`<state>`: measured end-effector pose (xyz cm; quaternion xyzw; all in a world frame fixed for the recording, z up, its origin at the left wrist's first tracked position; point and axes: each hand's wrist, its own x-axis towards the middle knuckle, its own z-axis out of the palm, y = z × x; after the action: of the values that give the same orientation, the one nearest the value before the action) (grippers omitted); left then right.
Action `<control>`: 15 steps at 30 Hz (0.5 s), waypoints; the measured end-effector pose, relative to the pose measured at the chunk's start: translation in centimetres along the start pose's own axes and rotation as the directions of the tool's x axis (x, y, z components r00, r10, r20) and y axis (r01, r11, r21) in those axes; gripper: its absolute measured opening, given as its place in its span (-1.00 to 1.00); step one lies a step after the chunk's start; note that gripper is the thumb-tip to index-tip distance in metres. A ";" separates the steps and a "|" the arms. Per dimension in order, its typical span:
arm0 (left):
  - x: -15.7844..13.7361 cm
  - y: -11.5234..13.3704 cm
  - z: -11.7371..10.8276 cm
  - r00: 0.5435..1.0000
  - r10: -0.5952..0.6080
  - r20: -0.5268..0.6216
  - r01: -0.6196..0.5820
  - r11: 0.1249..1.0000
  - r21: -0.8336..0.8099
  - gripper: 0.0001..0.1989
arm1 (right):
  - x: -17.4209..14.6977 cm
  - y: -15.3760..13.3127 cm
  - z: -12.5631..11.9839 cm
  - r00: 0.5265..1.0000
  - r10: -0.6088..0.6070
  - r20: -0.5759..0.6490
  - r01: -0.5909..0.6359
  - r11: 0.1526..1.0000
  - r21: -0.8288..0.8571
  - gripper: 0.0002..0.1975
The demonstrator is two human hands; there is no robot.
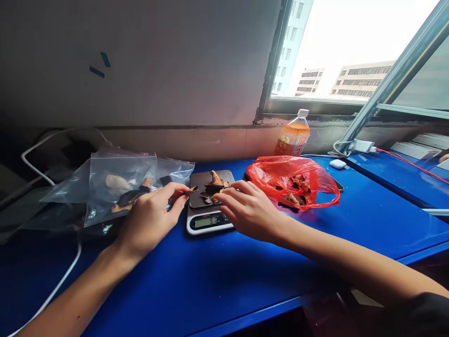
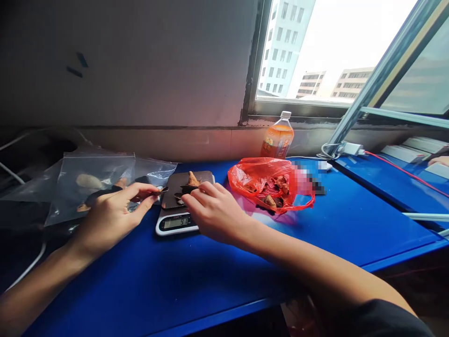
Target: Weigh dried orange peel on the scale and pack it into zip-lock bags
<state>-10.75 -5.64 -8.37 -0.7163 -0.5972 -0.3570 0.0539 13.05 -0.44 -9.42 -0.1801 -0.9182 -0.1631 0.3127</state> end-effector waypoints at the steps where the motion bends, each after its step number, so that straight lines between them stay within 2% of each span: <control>1: -0.1 0.1 0.0 1.000 -0.012 -0.003 0.012 1.000 -0.005 -0.79 | 0.5 -0.5 0.3 0.998 -0.014 0.059 0.015 1.000 -0.022 -0.81; 3: -0.2 0.2 0.0 1.000 -0.020 -0.006 0.020 1.000 -0.013 -0.80 | 1.4 -1.3 1.0 0.991 0.001 0.135 0.007 0.998 -0.059 -0.77; 6: -0.1 -0.1 0.0 1.000 -0.003 -0.002 0.003 1.000 -0.021 -0.79 | 2.2 -1.8 1.9 0.982 0.040 0.185 -0.023 0.995 -0.094 -0.75; 9: -0.1 -0.6 0.0 1.000 0.002 -0.009 -0.003 1.000 -0.015 -0.80 | 2.5 -1.4 2.6 0.981 -0.012 0.195 0.021 0.999 -0.042 -0.81; 12: -0.1 -0.6 0.0 1.000 0.009 -0.019 -0.010 1.000 -0.024 -0.81 | 2.2 -0.6 3.5 0.987 -0.080 0.140 0.073 0.996 0.057 -0.78; 15: -0.2 -0.4 0.0 1.000 0.026 0.001 -0.026 0.999 -0.033 -0.80 | 1.7 -0.1 4.1 0.991 -0.130 -0.020 0.132 0.983 0.130 -0.73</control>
<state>-11.09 -5.74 -8.62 -0.7249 -0.5820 -0.3656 0.0464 9.62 1.60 -11.40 -0.0975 -0.9350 -0.1239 0.3177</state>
